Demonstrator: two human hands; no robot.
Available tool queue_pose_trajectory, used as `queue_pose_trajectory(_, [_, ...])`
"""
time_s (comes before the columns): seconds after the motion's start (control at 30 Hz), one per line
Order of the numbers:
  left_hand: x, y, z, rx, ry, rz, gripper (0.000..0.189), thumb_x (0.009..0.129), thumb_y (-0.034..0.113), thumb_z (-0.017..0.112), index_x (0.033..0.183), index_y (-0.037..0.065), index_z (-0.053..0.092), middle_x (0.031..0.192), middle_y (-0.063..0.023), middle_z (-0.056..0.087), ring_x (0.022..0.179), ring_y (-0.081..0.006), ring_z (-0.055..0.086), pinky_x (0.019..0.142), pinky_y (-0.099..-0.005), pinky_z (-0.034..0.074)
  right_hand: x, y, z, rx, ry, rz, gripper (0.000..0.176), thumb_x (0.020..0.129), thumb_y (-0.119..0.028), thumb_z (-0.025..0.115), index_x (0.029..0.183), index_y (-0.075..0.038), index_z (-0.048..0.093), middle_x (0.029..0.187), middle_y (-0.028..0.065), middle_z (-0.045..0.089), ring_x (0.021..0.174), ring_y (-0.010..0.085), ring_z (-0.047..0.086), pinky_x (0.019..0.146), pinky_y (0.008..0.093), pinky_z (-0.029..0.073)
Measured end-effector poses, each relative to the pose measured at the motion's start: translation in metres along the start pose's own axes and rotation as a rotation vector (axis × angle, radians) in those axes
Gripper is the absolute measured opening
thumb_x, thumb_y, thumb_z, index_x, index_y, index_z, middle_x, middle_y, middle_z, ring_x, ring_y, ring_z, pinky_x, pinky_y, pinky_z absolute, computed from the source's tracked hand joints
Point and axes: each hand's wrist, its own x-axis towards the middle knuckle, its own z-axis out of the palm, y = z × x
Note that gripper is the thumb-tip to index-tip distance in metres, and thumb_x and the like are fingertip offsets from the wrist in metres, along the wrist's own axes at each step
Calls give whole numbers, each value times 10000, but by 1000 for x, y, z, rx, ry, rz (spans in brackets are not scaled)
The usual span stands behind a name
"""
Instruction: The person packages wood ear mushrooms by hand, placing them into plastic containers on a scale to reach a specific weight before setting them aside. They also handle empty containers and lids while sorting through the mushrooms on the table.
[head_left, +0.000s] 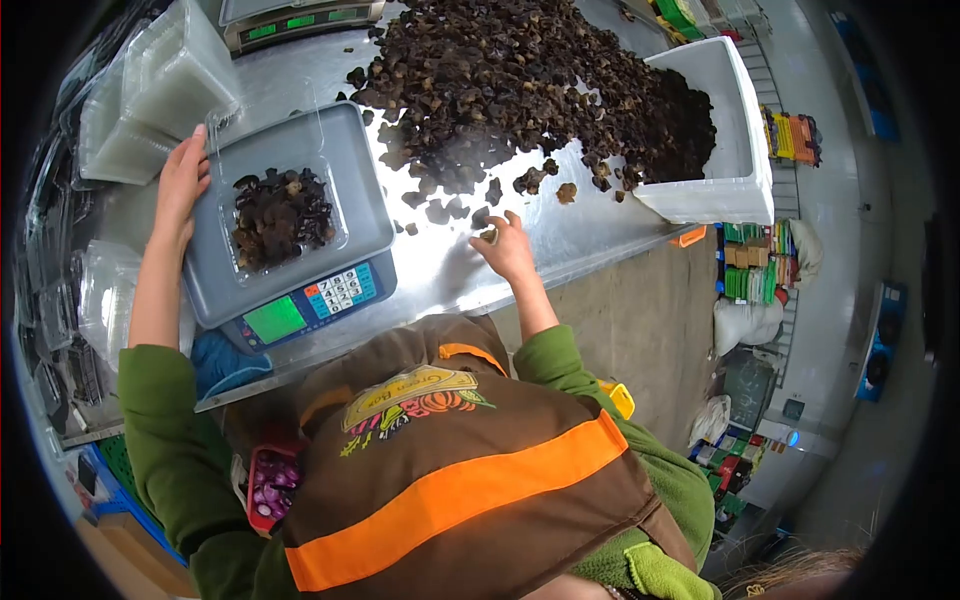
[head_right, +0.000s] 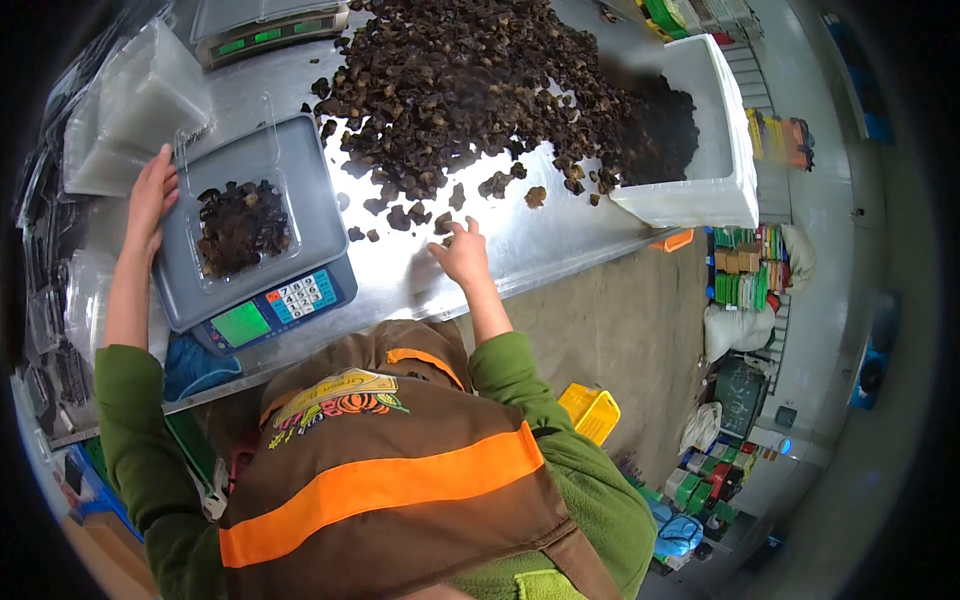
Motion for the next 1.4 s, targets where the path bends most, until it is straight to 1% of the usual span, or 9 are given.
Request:
queue_pose_trajectory(0.07, [20,-9,4,-182,-33,-49,792,878,597,578,1387,6,441,1272,-157,555,1119,-191,526,930,-306,426,1,-40,-15,202,-62,-15,408,774,-233,753,1118,-43,643,1249,174,557,1115,349,573,912,412,487])
queue_pose_trajectory(0.2, [-2,3,1,-461,-197,43,721,945,606,446,1360,17,482,1231,-142,575,1121,-194,518,961,-291,385,1,-107,-35,435,-188,-236,396,866,-249,704,1198,-52,613,1200,115,601,1023,212,624,852,317,504])
queue_pose_trajectory(0.37, [-76,-18,-18,174,-144,393,413,996,360,441,1166,31,626,1181,-101,583,1146,-193,515,979,-309,384,6,-142,-15,1006,-445,-91,485,944,-330,617,1293,-9,513,1127,108,613,925,155,630,748,293,532])
queue_pose_trajectory(0.5, [-127,-51,-15,484,-93,682,271,915,97,575,1171,13,606,1221,-113,553,1141,-201,527,968,-347,432,6,-165,6,886,-517,-149,553,940,-326,620,1348,-4,431,1076,110,611,869,153,624,677,282,537])
queue_pose_trajectory(0.7, [-148,-89,-10,270,-79,462,480,884,18,582,1347,54,461,1106,-52,569,833,-123,583,749,-253,504,-7,-172,24,843,-660,-219,417,927,-184,619,1231,26,426,716,63,623,616,126,604,551,269,489])
queue_pose_trajectory(0.77, [-140,-106,-13,178,-106,391,408,866,65,641,1242,25,490,966,-47,625,795,-107,605,714,-246,507,-9,-177,26,859,-694,-170,250,932,-198,618,930,10,480,724,110,651,626,152,651,524,268,507])
queue_pose_trajectory(0.93, [-125,-96,-12,-77,-268,-42,237,937,149,582,1104,-4,512,879,-109,652,749,-156,642,624,-271,529,11,-174,34,823,-873,82,264,957,-203,557,997,56,519,887,194,657,741,273,703,572,343,589])
queue_pose_trajectory(1.07, [-111,-99,-16,-208,-521,-163,193,974,197,506,1044,24,555,923,-119,647,777,-157,632,686,-263,525,11,-179,40,877,-770,59,172,929,-145,529,905,22,565,809,149,659,651,201,667,541,296,549])
queue_pose_trajectory(1.4, [-137,-58,-59,-834,-221,127,46,951,94,498,946,55,521,913,-195,656,837,-308,677,766,-420,573,-10,-207,-6,860,-753,-265,298,946,-212,619,1144,7,576,947,72,662,827,133,649,691,249,518])
